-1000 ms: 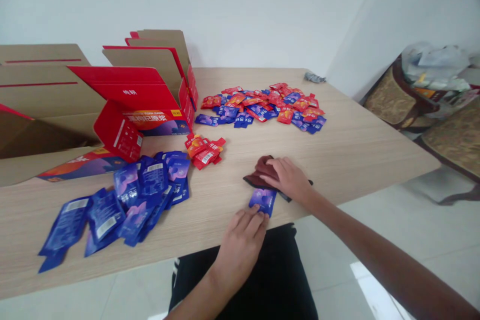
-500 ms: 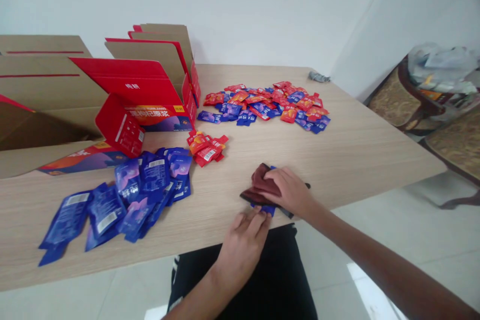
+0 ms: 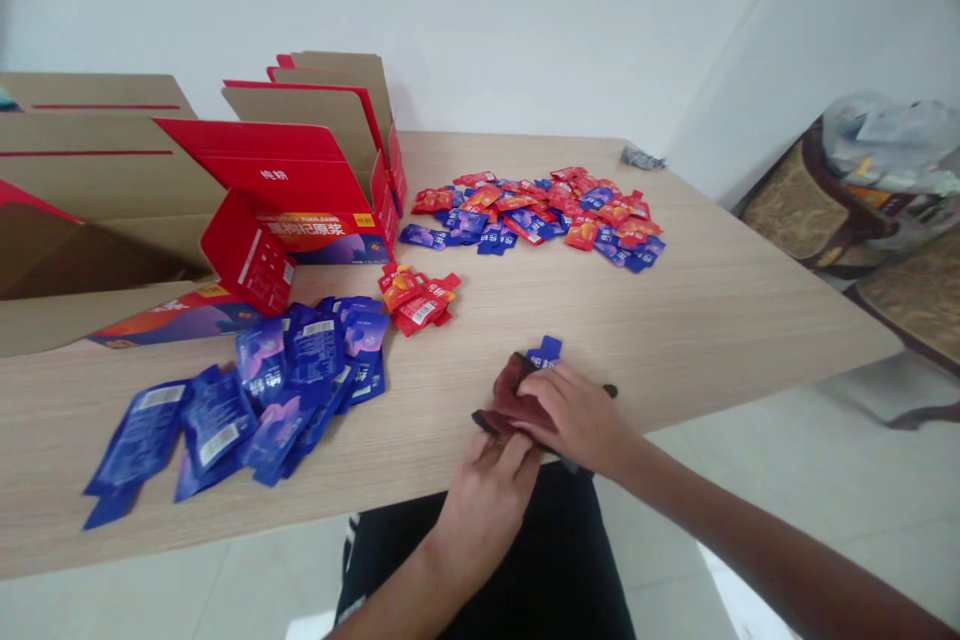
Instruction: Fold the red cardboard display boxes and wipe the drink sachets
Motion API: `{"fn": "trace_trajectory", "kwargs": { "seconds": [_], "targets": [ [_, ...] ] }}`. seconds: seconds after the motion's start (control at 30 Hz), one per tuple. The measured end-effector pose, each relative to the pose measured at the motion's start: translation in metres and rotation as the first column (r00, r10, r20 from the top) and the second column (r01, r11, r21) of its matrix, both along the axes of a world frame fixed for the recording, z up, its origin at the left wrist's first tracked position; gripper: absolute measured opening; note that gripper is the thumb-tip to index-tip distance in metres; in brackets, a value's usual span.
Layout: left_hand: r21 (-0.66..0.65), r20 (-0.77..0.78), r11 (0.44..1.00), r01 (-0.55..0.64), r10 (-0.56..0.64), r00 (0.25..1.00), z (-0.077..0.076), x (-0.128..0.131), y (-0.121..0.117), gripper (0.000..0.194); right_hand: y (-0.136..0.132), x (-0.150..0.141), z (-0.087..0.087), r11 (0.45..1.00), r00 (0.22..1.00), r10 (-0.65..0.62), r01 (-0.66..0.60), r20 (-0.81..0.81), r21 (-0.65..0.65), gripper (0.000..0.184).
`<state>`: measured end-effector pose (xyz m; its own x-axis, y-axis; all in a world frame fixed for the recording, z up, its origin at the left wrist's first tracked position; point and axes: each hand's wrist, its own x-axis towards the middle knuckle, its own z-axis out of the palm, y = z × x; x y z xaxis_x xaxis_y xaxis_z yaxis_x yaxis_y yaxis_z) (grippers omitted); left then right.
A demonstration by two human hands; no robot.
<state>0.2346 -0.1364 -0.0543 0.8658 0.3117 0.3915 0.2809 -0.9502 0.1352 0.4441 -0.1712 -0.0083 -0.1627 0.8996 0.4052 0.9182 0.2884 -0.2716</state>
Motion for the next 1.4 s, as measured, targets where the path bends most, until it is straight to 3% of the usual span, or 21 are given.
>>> {"fn": "trace_trajectory", "kwargs": {
  "seconds": [0.1,0.27,0.33,0.4,0.47,0.57,0.73,0.93,1.07,1.23,1.33,1.4],
  "targets": [
    [0.022,0.010,1.000,-0.005,0.005,1.000,0.000,0.000,0.000,0.031,0.010,0.009,-0.014,0.999,0.999,-0.046,0.046,0.012,-0.008,0.028],
    [0.055,-0.009,0.998,0.004,-0.003,1.000,0.001,-0.001,0.000,0.035,0.044,0.067,-0.015,0.970,0.961,-0.241,0.234,0.133,0.065,0.030],
    [0.037,-0.046,0.999,-0.016,0.018,0.999,0.009,0.002,0.001,0.038,0.046,0.085,-0.010,0.937,0.933,-0.340,0.326,0.120,0.125,0.033],
    [-0.004,-0.070,1.000,-0.028,0.028,0.997,0.022,0.008,0.001,0.045,0.038,0.093,-0.007,0.868,0.887,-0.461,0.451,0.001,0.209,0.043],
    [-0.050,-0.073,0.998,-0.025,0.022,0.997,0.035,0.016,0.001,0.050,0.022,0.094,-0.008,0.769,0.809,-0.559,0.587,-0.179,0.252,0.056],
    [-0.071,-0.052,0.995,-0.074,0.071,0.996,0.042,0.029,0.000,0.056,-0.004,0.088,-0.017,0.660,0.649,-0.642,0.739,-0.409,0.136,0.068],
    [-0.019,-0.053,0.991,-0.131,0.130,0.990,0.025,0.042,-0.005,0.079,-0.027,0.086,-0.034,0.537,0.365,-0.730,0.830,-0.578,-0.155,0.080],
    [0.000,-0.088,0.991,-0.137,0.136,0.987,0.001,0.039,-0.007,0.076,-0.024,0.099,-0.037,0.519,0.238,-0.671,0.827,-0.703,-0.215,0.080],
    [-0.047,-0.042,0.992,-0.118,0.116,0.992,-0.002,0.022,-0.012,0.060,-0.025,0.104,-0.045,0.547,0.241,-0.625,0.814,-0.742,-0.196,0.078],
    [-0.074,0.038,0.997,0.000,0.002,0.999,0.011,-0.004,-0.013,0.045,-0.025,0.102,-0.045,0.529,0.220,-0.631,0.823,-0.744,-0.206,0.080],
    [-0.068,0.164,0.996,0.057,-0.045,0.985,0.024,-0.011,-0.007,0.041,-0.025,0.100,-0.040,0.535,0.221,-0.624,0.820,-0.749,-0.204,0.078],
    [-0.133,0.277,0.989,0.070,-0.030,0.960,0.034,-0.015,-0.001,0.041,-0.026,0.100,-0.038,0.538,0.236,-0.630,0.819,-0.740,-0.197,0.077]
  ]
}}
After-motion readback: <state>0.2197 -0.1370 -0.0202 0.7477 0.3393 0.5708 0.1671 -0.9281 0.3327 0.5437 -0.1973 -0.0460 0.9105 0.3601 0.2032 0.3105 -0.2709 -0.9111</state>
